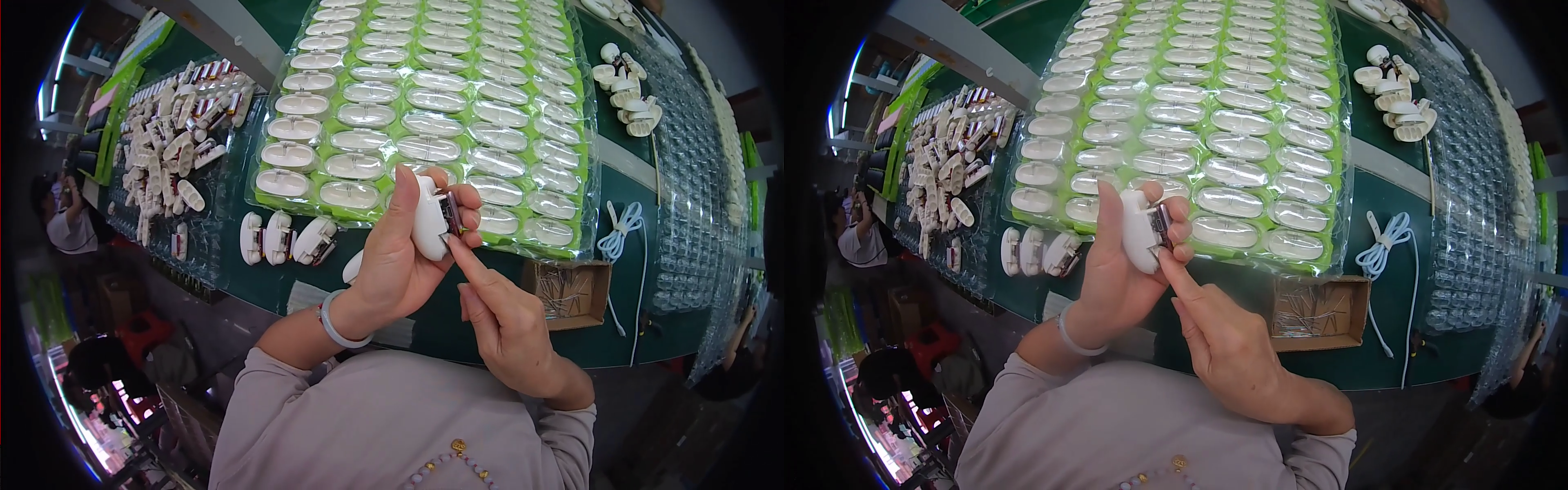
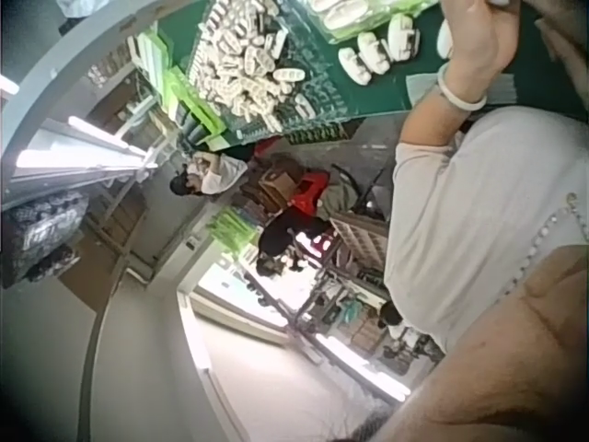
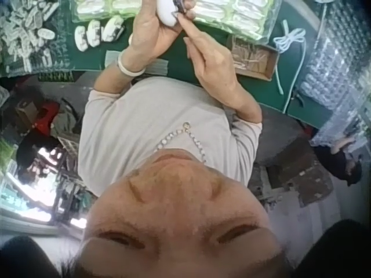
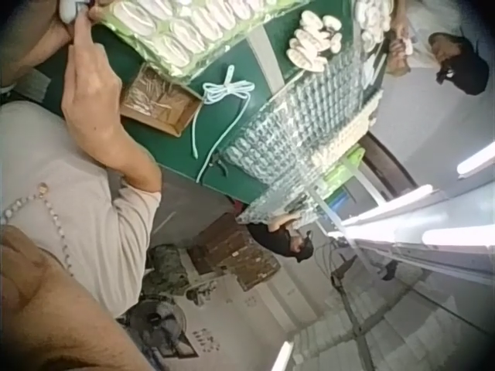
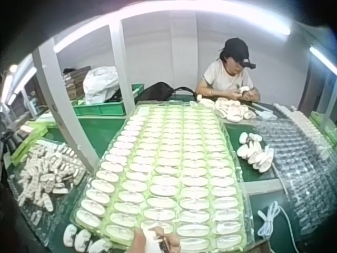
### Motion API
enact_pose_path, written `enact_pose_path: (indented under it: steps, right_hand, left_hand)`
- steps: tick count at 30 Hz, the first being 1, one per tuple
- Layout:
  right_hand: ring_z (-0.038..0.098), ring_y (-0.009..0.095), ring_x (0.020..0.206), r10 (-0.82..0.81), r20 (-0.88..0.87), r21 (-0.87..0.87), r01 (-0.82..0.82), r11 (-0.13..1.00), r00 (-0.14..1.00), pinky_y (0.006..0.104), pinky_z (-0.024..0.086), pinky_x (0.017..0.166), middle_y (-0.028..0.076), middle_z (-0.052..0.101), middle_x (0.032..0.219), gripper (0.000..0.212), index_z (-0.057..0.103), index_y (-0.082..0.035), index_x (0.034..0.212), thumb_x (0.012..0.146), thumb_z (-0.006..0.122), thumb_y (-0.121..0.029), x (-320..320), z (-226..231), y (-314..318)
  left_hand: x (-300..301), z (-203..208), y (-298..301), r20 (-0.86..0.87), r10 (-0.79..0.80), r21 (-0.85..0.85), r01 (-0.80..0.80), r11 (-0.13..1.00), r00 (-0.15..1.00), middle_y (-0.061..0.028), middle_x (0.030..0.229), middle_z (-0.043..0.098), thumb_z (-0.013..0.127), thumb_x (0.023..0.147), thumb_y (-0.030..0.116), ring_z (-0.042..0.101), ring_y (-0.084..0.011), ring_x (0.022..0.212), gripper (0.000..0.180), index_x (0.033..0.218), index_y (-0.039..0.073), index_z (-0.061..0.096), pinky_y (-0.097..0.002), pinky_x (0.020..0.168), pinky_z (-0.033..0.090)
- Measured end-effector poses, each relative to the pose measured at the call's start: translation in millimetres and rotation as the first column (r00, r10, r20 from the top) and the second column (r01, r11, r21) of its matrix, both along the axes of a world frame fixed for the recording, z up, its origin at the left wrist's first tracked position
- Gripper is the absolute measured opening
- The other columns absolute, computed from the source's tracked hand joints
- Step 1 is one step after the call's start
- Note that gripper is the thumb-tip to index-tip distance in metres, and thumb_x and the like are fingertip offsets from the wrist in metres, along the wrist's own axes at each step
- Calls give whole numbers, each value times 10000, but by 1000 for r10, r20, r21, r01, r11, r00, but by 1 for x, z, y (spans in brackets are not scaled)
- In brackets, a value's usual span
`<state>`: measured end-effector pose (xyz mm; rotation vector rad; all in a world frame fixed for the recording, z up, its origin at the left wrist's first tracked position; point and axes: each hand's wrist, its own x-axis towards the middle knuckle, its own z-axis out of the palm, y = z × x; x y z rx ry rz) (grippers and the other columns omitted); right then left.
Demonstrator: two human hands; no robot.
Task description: The person assembles small plastic housings for electronic devices on a production line, using pliers and tweezers to manipulate electronic components and wires into the plastic housings.
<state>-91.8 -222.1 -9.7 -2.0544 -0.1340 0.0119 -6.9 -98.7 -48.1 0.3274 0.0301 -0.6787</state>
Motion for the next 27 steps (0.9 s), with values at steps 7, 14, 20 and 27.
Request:
enact_pose_path:
  steps: [7, 14, 20, 27]
  right_hand:
    - [524, 302, 612, -30, -44, 97, 34, 995, 999, 366, 437, 569, 158, 514, 738, 475, 418, -63, 1295, 838, 514, 24, -1, 2, 8]
    - [501, 267, 538, -125, 59, 26, 123, 992, 990, 356, 424, 503, 130, 473, 672, 480, 466, -49, 1261, 798, 550, 46, -5, -5, 26]
    - [494, 252, 517, -134, 127, -15, 137, 990, 983, 354, 416, 473, 119, 460, 653, 496, 473, -33, 1251, 773, 563, 62, -3, -5, 29]
    - [495, 242, 528, -130, 244, -106, 160, 981, 961, 332, 423, 471, 119, 485, 680, 512, 409, -3, 1288, 797, 546, 45, -6, -9, 32]
  left_hand:
    - [-3, 5, 1, -8, 56, 81, -55, 995, 998, -84, 962, 529, 365, 900, 494, 552, -142, 826, 445, 1078, 92, 436, -301, 760, 504]
    - [-8, 3, 1, 195, 158, 126, -184, 975, 968, -106, 904, 515, 342, 924, 465, 523, -138, 711, 442, 1105, 67, 408, -273, 655, 486]
    - [-12, 1, 3, 237, 159, 141, -196, 970, 958, -118, 878, 505, 326, 940, 437, 510, -142, 695, 421, 1118, 61, 392, -280, 637, 481]
    - [-9, 10, -1, 251, 206, 181, -254, 950, 946, -103, 875, 501, 336, 942, 431, 507, -143, 702, 383, 1060, 78, 427, -271, 639, 457]
